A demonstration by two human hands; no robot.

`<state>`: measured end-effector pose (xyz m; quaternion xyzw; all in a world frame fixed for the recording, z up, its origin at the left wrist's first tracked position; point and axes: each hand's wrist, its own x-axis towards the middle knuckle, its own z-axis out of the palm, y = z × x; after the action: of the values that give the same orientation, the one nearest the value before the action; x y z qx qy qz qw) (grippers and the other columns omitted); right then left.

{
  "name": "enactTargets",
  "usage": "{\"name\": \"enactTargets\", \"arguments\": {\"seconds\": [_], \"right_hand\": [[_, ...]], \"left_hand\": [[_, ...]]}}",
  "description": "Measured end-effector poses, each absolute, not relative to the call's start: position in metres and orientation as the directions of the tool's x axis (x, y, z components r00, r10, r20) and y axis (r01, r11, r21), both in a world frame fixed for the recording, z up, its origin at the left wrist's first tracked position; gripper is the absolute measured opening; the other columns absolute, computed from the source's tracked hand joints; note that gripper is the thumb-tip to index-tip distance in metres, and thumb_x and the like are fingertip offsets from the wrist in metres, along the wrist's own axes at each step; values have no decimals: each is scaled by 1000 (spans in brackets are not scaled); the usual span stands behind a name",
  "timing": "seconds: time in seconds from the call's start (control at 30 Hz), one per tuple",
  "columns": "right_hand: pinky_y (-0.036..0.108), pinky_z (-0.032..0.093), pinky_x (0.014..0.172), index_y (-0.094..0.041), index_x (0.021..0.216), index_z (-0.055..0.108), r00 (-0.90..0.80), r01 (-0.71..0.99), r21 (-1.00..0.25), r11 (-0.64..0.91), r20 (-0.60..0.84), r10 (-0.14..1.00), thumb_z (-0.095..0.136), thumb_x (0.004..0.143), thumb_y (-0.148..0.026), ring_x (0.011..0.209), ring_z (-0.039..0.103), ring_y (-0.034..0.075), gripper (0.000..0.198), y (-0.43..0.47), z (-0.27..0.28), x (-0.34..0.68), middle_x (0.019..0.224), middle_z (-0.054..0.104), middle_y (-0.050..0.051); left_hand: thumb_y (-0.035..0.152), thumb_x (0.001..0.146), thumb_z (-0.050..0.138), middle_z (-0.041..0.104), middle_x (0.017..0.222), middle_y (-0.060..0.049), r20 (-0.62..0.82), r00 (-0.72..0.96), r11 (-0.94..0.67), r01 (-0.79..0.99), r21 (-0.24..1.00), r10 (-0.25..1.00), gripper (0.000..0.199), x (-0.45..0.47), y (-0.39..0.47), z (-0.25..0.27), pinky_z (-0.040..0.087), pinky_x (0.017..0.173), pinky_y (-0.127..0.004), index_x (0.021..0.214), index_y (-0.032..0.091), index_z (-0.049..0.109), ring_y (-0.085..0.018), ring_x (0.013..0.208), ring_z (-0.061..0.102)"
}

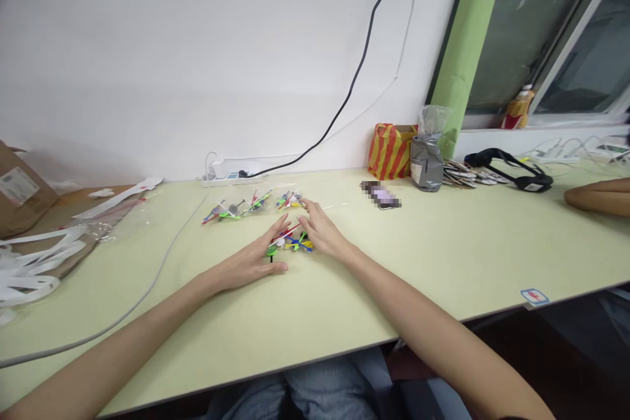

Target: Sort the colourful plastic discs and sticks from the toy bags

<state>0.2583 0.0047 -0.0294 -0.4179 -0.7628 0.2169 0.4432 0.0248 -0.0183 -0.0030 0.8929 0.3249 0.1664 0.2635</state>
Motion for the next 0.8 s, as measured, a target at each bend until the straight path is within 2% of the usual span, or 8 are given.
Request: {"name": "enactTargets", "arguments": {"seconds": [0.13,0.33,0.43,0.57,0.67,0.8], "right_hand": [[43,38,109,-21,148,30,-223,310,-818,485,433,873,37,101,-53,126,50,23,58,-1,-32,239,138,49,15],[40,48,100,-23,145,33,-200,85,-934,346,324,925,37,100,-54,109,60,20,55,-7,-26,218,123,56,10],[39,49,98,-24,143,36,-199,23,-947,321,310,930,41,99,-52,105,61,20,52,-8,-25,217,113,61,7],[38,49,99,-26,140,38,-220,-38,-953,301,302,928,43,99,-50,105,63,18,47,-8,-23,221,107,64,5],[37,51,94,-26,140,39,-230,-22,-941,338,333,914,44,99,-45,99,65,18,45,-8,-21,225,107,65,5],[35,52,85,-20,128,54,-238,215,-871,441,391,889,50,96,-33,94,65,19,35,-7,-16,236,103,66,7]], "left_hand": [[58,86,63,9,166,-8,188,751,-690,438,576,633,103,31,-22,-2,25,122,-47,159,29,-3,-31,151,20],[56,75,75,31,158,-14,261,722,-727,459,511,640,108,42,-22,-3,35,115,-52,157,26,12,-36,141,37],[51,76,75,40,151,-14,269,709,-731,491,474,651,101,45,-23,-2,40,111,-50,155,24,18,-34,135,44],[42,84,68,45,147,-12,320,679,-740,519,428,661,87,45,-23,-2,44,107,-46,154,25,19,-29,129,51],[31,87,62,53,139,-9,333,675,-751,553,361,658,68,42,-20,-4,47,101,-44,148,27,32,-28,122,55],[22,92,52,60,122,-6,340,682,-762,582,284,648,37,35,-10,-8,49,96,-41,128,28,55,-25,112,59]]}}
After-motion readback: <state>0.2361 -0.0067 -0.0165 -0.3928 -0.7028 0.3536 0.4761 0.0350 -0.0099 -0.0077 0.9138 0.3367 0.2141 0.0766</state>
